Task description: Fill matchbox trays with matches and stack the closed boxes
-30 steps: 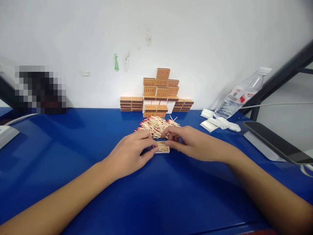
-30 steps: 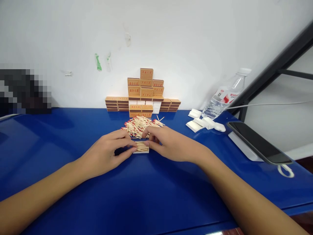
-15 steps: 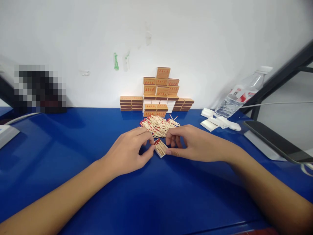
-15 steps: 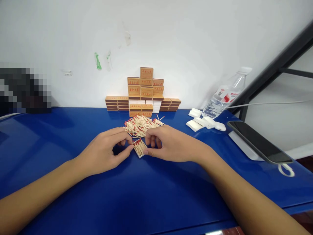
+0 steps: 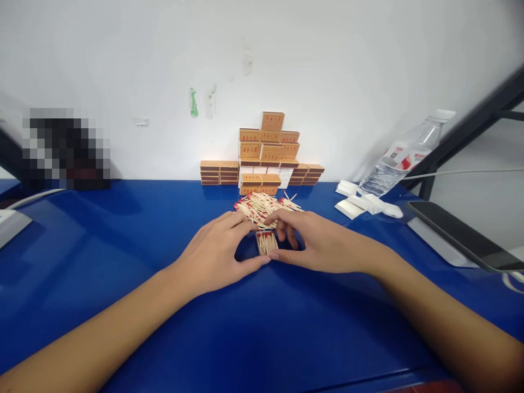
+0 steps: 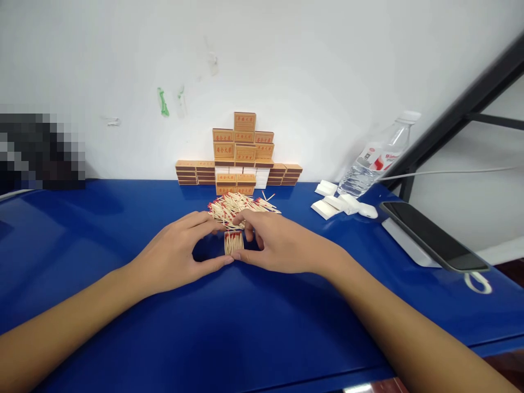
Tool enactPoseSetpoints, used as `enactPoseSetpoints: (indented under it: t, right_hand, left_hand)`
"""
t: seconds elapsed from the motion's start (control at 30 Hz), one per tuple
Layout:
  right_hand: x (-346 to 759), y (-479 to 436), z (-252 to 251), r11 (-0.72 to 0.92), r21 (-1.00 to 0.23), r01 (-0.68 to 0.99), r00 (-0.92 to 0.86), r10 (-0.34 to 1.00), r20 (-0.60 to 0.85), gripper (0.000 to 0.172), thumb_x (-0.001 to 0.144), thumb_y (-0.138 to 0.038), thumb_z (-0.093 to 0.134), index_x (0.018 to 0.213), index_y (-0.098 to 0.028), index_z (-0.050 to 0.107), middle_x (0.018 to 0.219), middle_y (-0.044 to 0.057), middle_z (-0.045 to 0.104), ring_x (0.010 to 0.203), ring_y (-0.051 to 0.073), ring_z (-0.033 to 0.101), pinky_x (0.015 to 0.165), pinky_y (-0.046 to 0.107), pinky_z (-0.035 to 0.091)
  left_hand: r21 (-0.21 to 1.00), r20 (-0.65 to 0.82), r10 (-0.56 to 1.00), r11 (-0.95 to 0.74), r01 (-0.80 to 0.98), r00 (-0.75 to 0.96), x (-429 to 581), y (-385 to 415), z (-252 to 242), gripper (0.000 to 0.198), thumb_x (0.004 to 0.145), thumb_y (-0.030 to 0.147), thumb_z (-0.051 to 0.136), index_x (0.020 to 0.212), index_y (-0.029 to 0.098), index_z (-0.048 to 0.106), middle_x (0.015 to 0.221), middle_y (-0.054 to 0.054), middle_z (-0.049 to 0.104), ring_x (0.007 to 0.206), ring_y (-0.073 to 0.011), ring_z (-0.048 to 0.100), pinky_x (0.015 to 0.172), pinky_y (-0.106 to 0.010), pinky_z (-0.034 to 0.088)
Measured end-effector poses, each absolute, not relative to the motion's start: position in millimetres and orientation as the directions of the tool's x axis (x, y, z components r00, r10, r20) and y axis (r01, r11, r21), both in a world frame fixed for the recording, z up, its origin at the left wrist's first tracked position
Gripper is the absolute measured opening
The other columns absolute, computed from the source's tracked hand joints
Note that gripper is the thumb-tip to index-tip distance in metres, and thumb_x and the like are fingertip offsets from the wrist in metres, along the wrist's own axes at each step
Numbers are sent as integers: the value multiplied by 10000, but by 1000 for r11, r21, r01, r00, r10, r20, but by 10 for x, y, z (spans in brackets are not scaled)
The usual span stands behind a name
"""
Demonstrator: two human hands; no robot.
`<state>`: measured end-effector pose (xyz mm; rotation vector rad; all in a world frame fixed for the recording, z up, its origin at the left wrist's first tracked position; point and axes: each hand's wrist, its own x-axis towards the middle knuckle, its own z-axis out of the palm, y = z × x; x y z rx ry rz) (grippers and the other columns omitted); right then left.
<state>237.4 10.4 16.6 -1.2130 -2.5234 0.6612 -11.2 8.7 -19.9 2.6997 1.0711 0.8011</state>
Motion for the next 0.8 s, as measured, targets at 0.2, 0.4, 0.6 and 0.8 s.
enactPoseSetpoints:
  t: [0.2, 0.4, 0.6, 0.8]
  right_hand:
    - [2363, 100, 176, 568, -524, 635, -650, 759, 36, 343, 961, -399, 689, 1248, -215, 650, 898, 22, 701, 727, 165, 607, 654, 312, 486]
    - [2370, 111, 146, 592, -548, 591, -674, 736, 67, 464, 963, -368, 696, 1400, -239, 609, 849, 4, 680, 701, 161, 592, 648, 307, 494]
    - [2359, 102, 182, 583, -540, 608, -661, 748, 63, 384, 962, -376, 698, 1315, -231, 657, 888, 10, 706, 701, 153, 589, 643, 294, 481]
    - [2344, 115, 184, 572, -481, 665, -617, 783, 78, 185, 968, -349, 682, 1060, -189, 684, 873, 28, 715, 707, 158, 585, 658, 307, 444]
  left_hand:
    - [326, 406, 662, -749, 577, 630, -122, 95, -200, 456, 935, 432, 741, 1326, 221, 638, 1211, -75, 701, 1100, -266, 655, 937, -448, 575]
    - [313, 410, 647, -762, 567, 643, -123, 108, -203, 423, 954, 419, 728, 1308, 206, 640, 1203, -89, 708, 1119, -278, 646, 979, -469, 560]
    - [337, 411, 654, -757, 561, 635, -116, 105, -192, 524, 932, 407, 752, 1394, 226, 586, 1327, -85, 684, 1172, -278, 633, 1017, -469, 543]
    - [331, 425, 627, -779, 533, 653, -111, 93, -173, 380, 930, 387, 749, 1249, 206, 652, 1168, -85, 690, 1076, -265, 622, 961, -451, 543]
